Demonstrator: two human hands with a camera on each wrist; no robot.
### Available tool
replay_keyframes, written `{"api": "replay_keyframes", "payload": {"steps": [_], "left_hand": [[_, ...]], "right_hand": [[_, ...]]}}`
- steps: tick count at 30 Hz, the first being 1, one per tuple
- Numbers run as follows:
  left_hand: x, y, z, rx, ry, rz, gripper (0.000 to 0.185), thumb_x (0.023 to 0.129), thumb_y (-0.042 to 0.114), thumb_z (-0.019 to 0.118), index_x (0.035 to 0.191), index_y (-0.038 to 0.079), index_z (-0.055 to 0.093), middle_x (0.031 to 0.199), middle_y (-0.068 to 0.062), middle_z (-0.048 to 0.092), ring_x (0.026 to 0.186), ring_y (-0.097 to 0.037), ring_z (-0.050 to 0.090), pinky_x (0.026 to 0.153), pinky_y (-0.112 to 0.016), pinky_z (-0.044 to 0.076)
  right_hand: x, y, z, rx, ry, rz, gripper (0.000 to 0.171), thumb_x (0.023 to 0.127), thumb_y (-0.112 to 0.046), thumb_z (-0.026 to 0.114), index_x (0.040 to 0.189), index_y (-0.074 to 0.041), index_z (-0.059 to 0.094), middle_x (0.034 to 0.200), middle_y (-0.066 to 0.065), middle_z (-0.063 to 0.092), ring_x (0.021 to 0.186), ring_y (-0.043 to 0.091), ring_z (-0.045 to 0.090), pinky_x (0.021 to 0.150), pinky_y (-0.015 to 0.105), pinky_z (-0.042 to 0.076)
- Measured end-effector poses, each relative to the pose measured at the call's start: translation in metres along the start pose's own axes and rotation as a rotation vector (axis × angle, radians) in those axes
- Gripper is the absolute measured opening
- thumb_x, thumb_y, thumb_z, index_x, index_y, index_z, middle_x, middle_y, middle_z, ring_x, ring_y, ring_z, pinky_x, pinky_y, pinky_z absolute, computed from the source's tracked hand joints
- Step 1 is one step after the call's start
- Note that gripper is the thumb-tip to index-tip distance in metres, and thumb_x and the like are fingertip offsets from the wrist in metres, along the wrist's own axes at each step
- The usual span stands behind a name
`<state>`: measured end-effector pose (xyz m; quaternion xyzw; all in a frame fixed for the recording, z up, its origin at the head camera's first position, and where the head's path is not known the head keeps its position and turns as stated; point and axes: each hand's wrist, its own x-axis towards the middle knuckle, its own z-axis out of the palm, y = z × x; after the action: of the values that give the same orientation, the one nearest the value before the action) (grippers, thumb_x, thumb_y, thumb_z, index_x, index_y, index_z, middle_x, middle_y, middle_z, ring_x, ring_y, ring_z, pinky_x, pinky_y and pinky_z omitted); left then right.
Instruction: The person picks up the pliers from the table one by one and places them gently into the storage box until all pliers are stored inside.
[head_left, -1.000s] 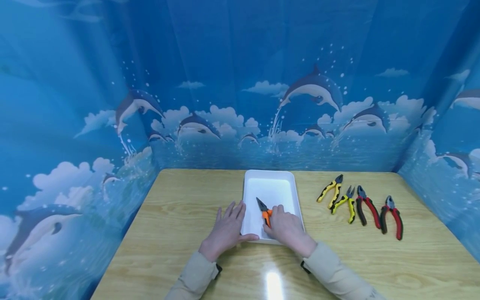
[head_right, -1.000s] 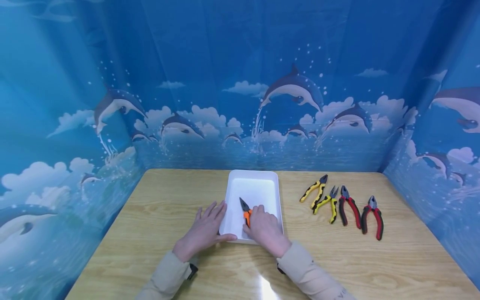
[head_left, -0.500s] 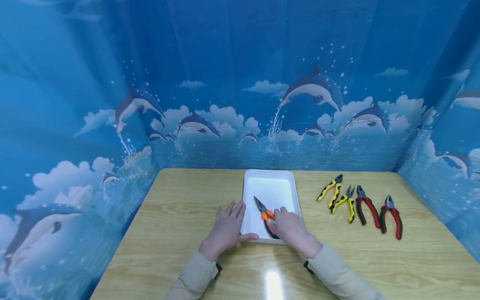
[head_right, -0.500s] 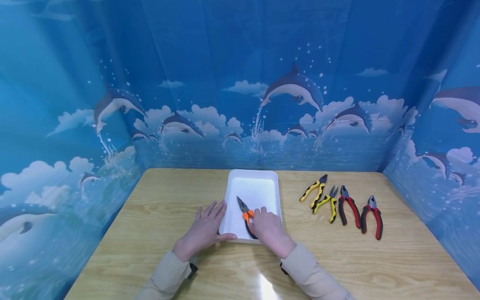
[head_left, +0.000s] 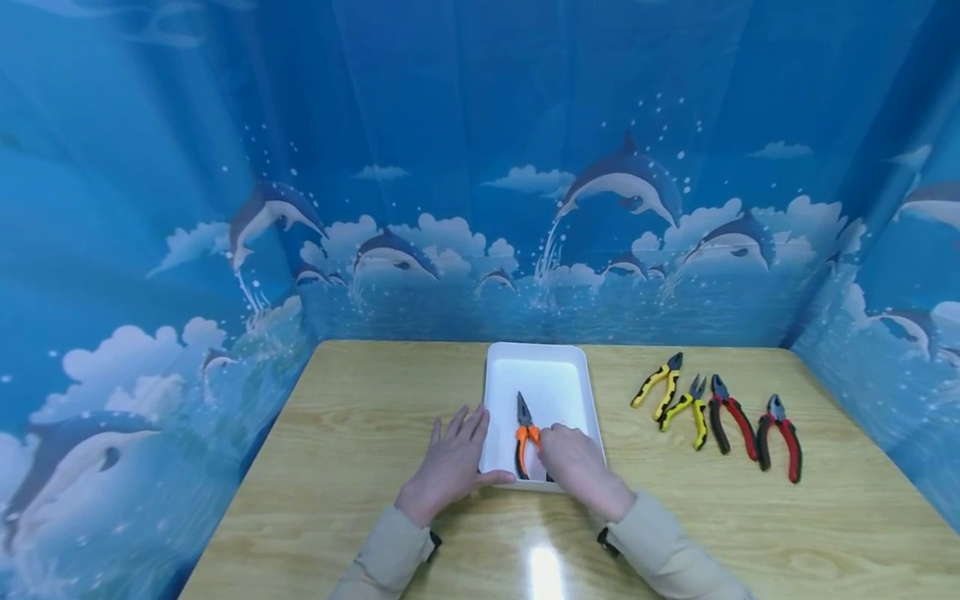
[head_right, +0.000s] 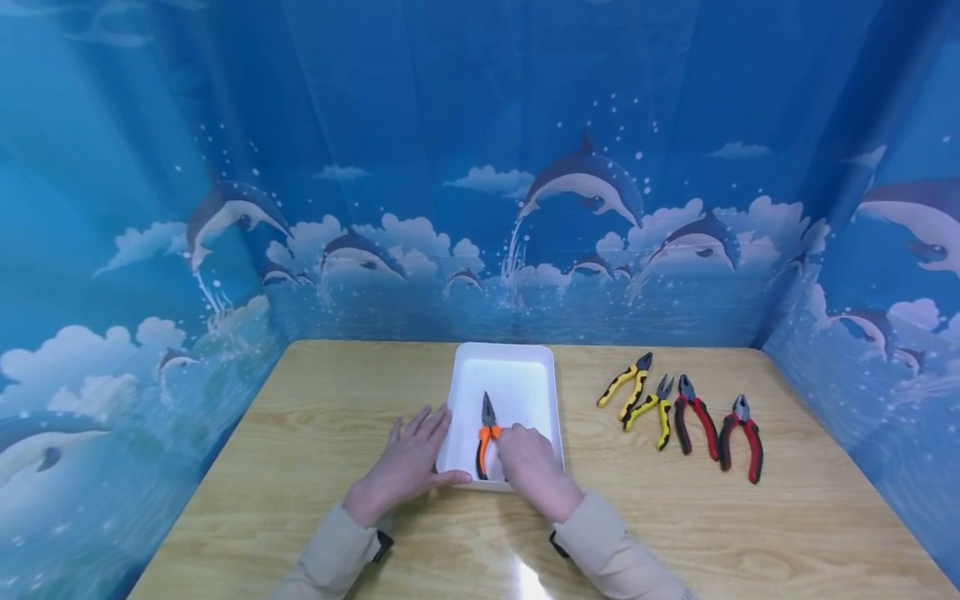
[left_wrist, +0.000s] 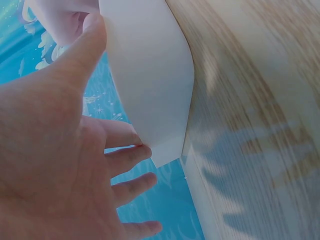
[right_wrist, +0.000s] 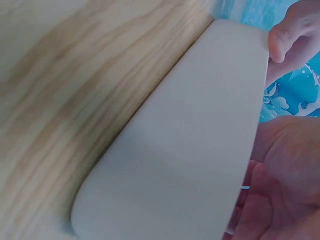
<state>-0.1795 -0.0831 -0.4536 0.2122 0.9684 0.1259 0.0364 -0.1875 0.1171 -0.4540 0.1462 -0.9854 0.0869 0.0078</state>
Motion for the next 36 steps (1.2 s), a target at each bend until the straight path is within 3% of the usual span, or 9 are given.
{"api": "replay_keyframes", "payload": {"steps": [5, 13, 22, 36], "left_hand": [[-0.001, 0.000, 0.000, 0.008, 0.013, 0.009, 0.102, 0.086, 0.068, 0.064, 0.156, -0.001, 0.035, 0.162, -0.017, 0.033, 0.149, -0.041, 0.029, 0.118, -0.069, 0.023], [-0.001, 0.001, -0.001, -0.015, -0.014, -0.010, 0.103, 0.086, 0.068, 0.066, 0.157, 0.000, 0.033, 0.164, -0.016, 0.031, 0.151, -0.040, 0.026, 0.119, -0.069, 0.020], [-0.002, 0.000, -0.002, -0.003, 0.003, 0.019, 0.100, 0.088, 0.065, 0.065, 0.156, -0.001, 0.034, 0.163, -0.017, 0.032, 0.150, -0.041, 0.028, 0.118, -0.070, 0.023], [-0.001, 0.001, -0.001, -0.050, -0.017, 0.008, 0.099, 0.088, 0.063, 0.066, 0.157, 0.000, 0.032, 0.165, -0.016, 0.028, 0.151, -0.042, 0.024, 0.118, -0.071, 0.019]], "right_hand": [[0.003, -0.006, 0.004, 0.040, 0.023, -0.014, 0.020, 0.087, -0.009, 0.077, 0.073, -0.006, 0.063, 0.065, 0.003, 0.053, 0.055, 0.015, 0.048, 0.045, 0.030, 0.044], [0.007, -0.016, 0.009, 0.111, 0.020, -0.060, 0.017, 0.086, -0.010, 0.079, 0.077, -0.005, 0.066, 0.067, 0.003, 0.054, 0.057, 0.014, 0.048, 0.047, 0.027, 0.045], [0.008, -0.022, 0.010, 0.143, 0.046, -0.123, 0.019, 0.086, -0.012, 0.080, 0.077, -0.006, 0.064, 0.068, 0.003, 0.053, 0.057, 0.013, 0.047, 0.047, 0.027, 0.044], [0.008, -0.025, 0.010, 0.153, 0.004, -0.096, 0.018, 0.087, -0.015, 0.080, 0.082, -0.004, 0.067, 0.073, 0.003, 0.053, 0.058, 0.013, 0.047, 0.047, 0.024, 0.044]]}}
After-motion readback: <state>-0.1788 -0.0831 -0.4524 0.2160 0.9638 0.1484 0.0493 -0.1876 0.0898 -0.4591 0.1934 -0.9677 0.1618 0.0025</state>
